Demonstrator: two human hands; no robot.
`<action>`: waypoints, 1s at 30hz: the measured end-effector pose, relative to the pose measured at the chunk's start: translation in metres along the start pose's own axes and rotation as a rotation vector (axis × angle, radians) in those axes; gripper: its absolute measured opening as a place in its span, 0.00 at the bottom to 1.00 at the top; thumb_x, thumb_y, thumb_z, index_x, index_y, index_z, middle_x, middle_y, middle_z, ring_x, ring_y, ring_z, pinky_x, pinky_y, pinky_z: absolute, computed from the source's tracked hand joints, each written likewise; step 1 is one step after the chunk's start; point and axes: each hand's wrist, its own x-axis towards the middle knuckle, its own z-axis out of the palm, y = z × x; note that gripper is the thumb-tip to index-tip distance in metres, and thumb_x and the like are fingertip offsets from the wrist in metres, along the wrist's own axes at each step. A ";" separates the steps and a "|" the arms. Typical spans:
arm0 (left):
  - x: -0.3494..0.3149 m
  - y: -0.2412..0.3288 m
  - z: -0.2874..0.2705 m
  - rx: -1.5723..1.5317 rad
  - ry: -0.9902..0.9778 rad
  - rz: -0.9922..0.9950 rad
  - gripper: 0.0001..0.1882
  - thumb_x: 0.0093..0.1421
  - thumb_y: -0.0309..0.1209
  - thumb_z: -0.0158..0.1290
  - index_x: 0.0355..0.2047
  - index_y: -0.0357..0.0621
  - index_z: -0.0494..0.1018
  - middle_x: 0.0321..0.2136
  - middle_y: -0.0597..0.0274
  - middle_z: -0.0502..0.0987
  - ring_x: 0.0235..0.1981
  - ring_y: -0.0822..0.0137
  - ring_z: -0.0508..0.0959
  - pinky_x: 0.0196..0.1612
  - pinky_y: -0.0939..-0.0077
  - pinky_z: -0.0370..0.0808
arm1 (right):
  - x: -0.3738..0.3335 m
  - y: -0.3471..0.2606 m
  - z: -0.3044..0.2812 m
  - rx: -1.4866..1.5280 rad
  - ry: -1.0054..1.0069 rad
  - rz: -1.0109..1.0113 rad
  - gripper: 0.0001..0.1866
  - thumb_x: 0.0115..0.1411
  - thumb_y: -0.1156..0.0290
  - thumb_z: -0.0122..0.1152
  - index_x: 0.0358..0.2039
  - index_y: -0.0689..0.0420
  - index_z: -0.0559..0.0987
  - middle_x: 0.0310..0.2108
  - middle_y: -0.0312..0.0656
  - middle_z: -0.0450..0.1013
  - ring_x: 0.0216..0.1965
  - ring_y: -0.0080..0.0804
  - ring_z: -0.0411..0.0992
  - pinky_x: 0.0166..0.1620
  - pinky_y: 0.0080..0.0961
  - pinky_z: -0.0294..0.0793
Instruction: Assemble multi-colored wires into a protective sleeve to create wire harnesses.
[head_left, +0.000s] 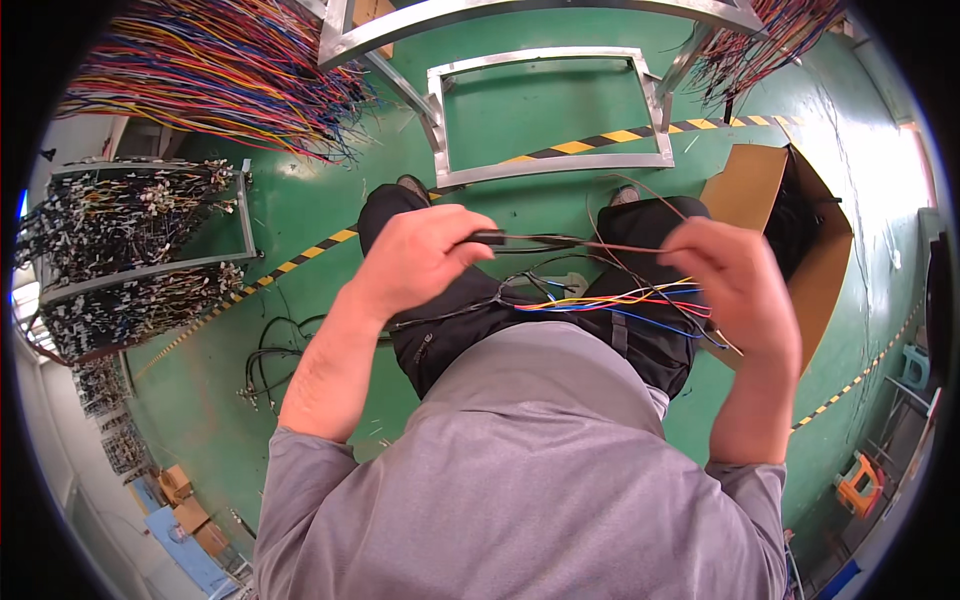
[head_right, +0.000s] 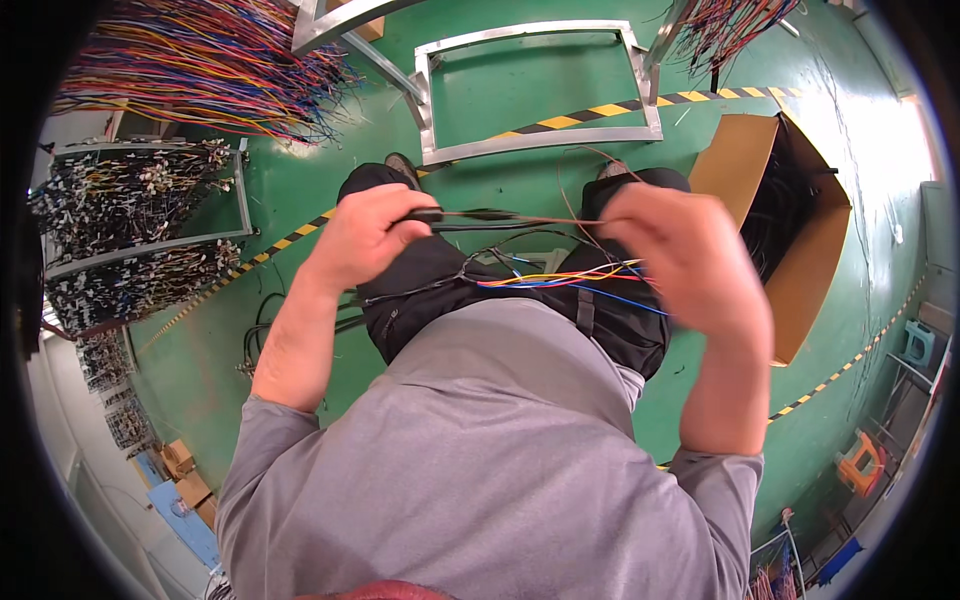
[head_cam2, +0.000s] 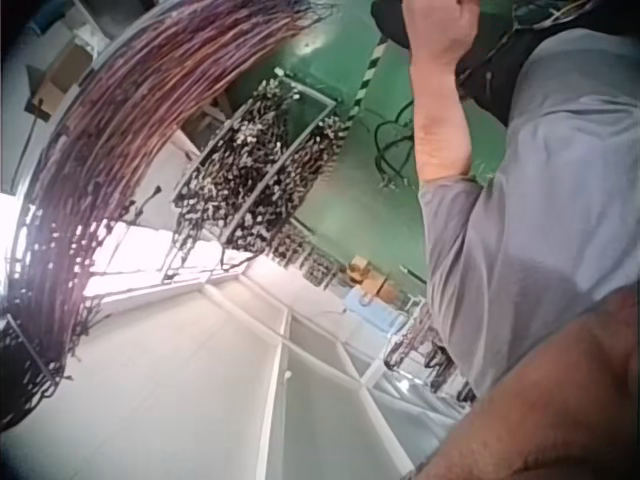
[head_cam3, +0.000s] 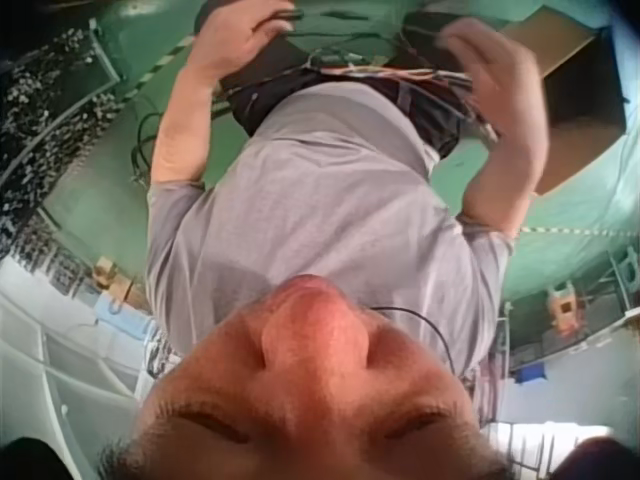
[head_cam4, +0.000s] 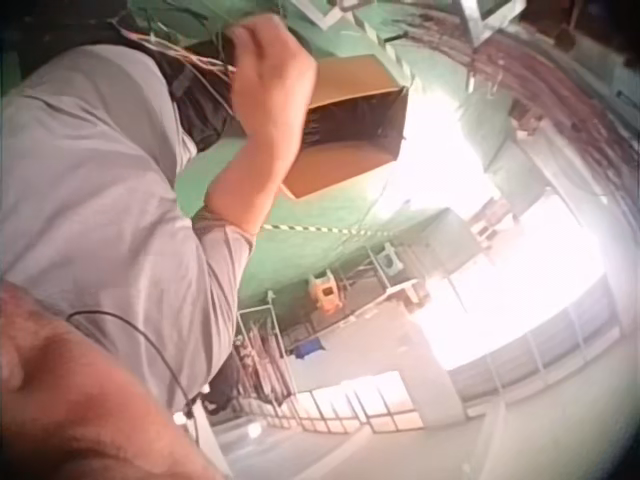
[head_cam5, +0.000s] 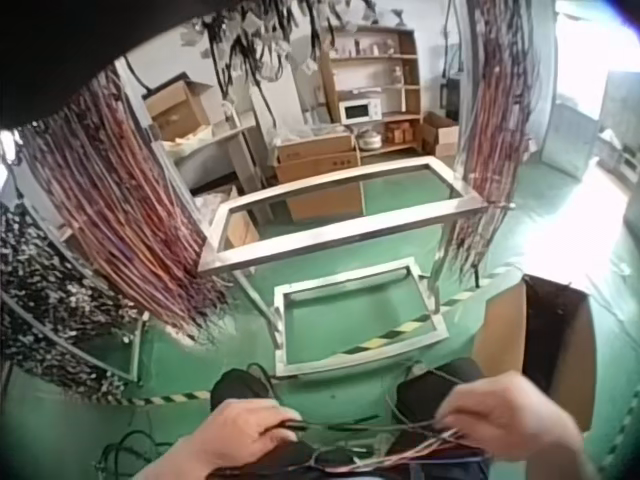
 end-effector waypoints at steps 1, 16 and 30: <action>-0.007 -0.009 -0.004 0.002 0.053 -0.052 0.18 0.68 0.44 0.63 0.46 0.42 0.81 0.30 0.56 0.78 0.31 0.52 0.79 0.35 0.64 0.76 | -0.006 0.009 -0.014 0.058 0.032 0.090 0.03 0.63 0.84 0.58 0.35 0.69 0.79 0.30 0.40 0.76 0.34 0.25 0.74 0.41 0.22 0.72; -0.044 0.031 -0.095 -0.716 0.758 0.164 0.13 0.73 0.34 0.61 0.49 0.36 0.78 0.31 0.69 0.72 0.28 0.79 0.67 0.30 0.80 0.61 | 0.028 0.105 0.096 1.585 -0.025 0.435 0.16 0.71 0.68 0.59 0.57 0.58 0.78 0.23 0.33 0.72 0.15 0.18 0.51 0.22 0.21 0.52; -0.170 -0.003 -0.172 -1.237 0.949 0.158 0.16 0.79 0.40 0.51 0.55 0.40 0.73 0.26 0.73 0.61 0.24 0.78 0.59 0.27 0.79 0.58 | 0.150 0.130 0.139 1.738 0.143 0.198 0.17 0.76 0.62 0.58 0.60 0.53 0.78 0.39 0.32 0.78 0.18 0.15 0.52 0.25 0.18 0.55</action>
